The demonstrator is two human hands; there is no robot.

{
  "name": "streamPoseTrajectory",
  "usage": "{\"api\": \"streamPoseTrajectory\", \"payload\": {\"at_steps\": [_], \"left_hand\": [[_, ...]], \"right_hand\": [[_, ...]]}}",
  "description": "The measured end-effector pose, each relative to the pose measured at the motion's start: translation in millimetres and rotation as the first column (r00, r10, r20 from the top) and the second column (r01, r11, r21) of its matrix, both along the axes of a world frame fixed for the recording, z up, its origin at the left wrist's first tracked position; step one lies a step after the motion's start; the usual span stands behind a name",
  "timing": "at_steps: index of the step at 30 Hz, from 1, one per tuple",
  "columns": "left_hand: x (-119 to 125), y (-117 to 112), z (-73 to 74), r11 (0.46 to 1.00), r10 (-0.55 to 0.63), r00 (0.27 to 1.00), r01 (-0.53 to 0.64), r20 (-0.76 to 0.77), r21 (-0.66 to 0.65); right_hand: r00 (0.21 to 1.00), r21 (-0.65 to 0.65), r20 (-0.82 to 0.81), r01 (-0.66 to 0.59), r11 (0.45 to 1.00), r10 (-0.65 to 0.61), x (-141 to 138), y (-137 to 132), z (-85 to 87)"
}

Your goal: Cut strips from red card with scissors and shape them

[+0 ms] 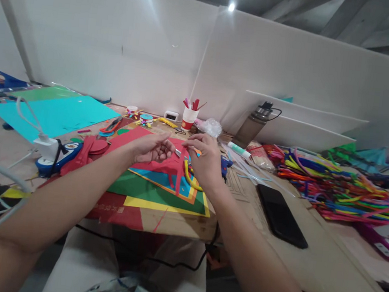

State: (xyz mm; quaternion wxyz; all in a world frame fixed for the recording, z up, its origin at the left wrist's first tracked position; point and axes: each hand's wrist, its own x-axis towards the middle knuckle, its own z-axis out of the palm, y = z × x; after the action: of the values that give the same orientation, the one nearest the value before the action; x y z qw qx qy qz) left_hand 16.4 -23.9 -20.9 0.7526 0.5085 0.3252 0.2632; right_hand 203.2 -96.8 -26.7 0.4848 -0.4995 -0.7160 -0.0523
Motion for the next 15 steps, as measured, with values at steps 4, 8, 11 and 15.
{"api": "streamPoseTrajectory", "payload": {"at_steps": [4,8,11,15], "left_hand": [[3.5,-15.2,3.0,0.984,-0.161,0.987,0.16,0.014,0.078],[7.2,-21.4,5.2,0.984,-0.123,0.991,0.115,0.047,0.139],[8.9,-20.4,4.2,0.989,-0.052,0.993,0.037,0.106,0.143],[9.6,-17.0,2.8,0.99,0.065,0.988,-0.082,0.143,0.117]], "right_hand": [[0.998,0.009,0.062,0.022,1.0,-0.023,-1.4,-1.2,9.9],[0.996,-0.01,0.093,0.002,1.0,-0.001,-6.6,5.8,10.2],[0.995,-0.029,0.098,-0.023,0.999,0.026,-11.2,13.2,9.7],[0.993,-0.054,0.107,-0.048,0.997,0.053,-11.6,21.2,14.1]]}}
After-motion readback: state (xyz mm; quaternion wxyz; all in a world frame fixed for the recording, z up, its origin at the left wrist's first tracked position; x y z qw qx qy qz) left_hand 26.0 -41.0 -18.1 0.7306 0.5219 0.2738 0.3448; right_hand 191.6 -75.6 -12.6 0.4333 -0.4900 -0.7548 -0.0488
